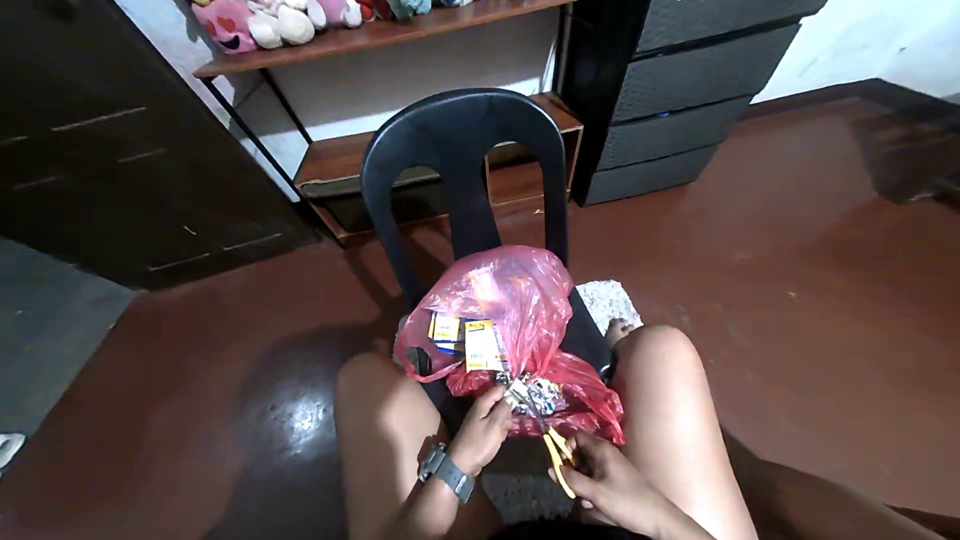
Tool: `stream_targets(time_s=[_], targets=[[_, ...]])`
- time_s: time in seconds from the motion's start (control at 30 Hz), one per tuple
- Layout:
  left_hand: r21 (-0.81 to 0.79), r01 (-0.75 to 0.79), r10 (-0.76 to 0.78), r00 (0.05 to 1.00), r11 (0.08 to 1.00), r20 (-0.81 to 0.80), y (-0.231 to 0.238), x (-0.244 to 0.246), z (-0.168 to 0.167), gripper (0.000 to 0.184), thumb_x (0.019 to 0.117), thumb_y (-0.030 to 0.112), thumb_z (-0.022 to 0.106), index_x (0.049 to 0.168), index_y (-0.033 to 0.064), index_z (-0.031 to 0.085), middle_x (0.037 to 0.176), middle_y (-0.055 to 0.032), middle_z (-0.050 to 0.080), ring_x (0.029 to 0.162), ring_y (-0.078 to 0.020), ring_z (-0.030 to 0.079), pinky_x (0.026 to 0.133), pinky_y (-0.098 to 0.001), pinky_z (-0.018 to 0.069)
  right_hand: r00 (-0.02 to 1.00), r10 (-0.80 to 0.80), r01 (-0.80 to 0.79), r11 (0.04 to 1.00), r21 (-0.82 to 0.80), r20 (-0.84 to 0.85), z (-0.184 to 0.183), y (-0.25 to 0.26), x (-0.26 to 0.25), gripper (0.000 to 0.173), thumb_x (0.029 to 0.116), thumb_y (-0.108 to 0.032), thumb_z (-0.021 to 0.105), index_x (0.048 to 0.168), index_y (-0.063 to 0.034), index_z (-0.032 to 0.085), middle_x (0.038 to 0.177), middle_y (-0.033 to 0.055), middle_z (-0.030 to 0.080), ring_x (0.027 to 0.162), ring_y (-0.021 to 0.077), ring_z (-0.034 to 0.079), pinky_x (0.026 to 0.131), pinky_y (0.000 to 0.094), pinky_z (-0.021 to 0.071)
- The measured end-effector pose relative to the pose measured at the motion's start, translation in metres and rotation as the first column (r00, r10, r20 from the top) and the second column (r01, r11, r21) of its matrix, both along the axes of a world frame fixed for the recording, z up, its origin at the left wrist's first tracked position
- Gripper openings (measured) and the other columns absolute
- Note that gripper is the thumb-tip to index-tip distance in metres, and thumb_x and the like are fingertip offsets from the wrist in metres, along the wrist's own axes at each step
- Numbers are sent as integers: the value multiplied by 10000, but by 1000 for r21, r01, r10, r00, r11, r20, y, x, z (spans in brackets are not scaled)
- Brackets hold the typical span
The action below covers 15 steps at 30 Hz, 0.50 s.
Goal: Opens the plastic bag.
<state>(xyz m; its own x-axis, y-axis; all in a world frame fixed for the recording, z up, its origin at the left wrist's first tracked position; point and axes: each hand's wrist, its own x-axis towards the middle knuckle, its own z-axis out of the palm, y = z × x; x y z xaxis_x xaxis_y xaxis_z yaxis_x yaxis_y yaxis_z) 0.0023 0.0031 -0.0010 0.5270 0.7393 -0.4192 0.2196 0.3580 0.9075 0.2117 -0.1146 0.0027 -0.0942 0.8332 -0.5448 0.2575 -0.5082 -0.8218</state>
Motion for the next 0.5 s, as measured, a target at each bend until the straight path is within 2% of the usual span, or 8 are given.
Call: stream_targets(time_s=[0.07,0.13,0.2,0.37,0.5], targets=[[-22,42,-42,999,999,0,-1,-4,1,313,1072,205,404,1277,54,587,681,70,428,533,-45,394,506,-226,376,999,34,-34,999,6,12,2,-3,1,459,878,-423,767,1122,-56,638,893,79,672,736,190,667,694,399,583],[-23,110,-110,994,994,2,-4,-7,-2,260,1066,220,410,1180,82,599,680,79,428,537,-36,393,511,-219,373,999,49,-49,999,11,23,3,-4,2,442,878,-424,768,1097,-61,643,866,76,667,706,189,655,670,402,572],[-11,158,-158,987,987,-1,-7,-8,-6,246,1064,228,420,1138,90,609,685,80,433,550,-36,403,524,-218,379,998,54,-54,999,5,13,3,-4,2,416,877,-407,772,1069,-59,648,848,74,665,692,184,646,654,395,564],[17,196,-196,981,980,2,-4,-10,-5,260,1063,217,419,1180,98,619,695,76,441,553,-37,414,524,-214,383,1000,19,-19,1000,-10,-9,2,-3,2,391,852,-386,803,1019,-65,656,806,54,652,650,159,627,615,364,551],[22,163,-164,986,986,12,-3,-10,-5,271,1055,235,439,1192,91,624,695,82,441,549,-31,407,523,-213,378,999,19,-18,1000,-10,41,0,-1,0,420,843,-423,800,1012,-63,663,808,64,655,671,177,636,641,392,556]])
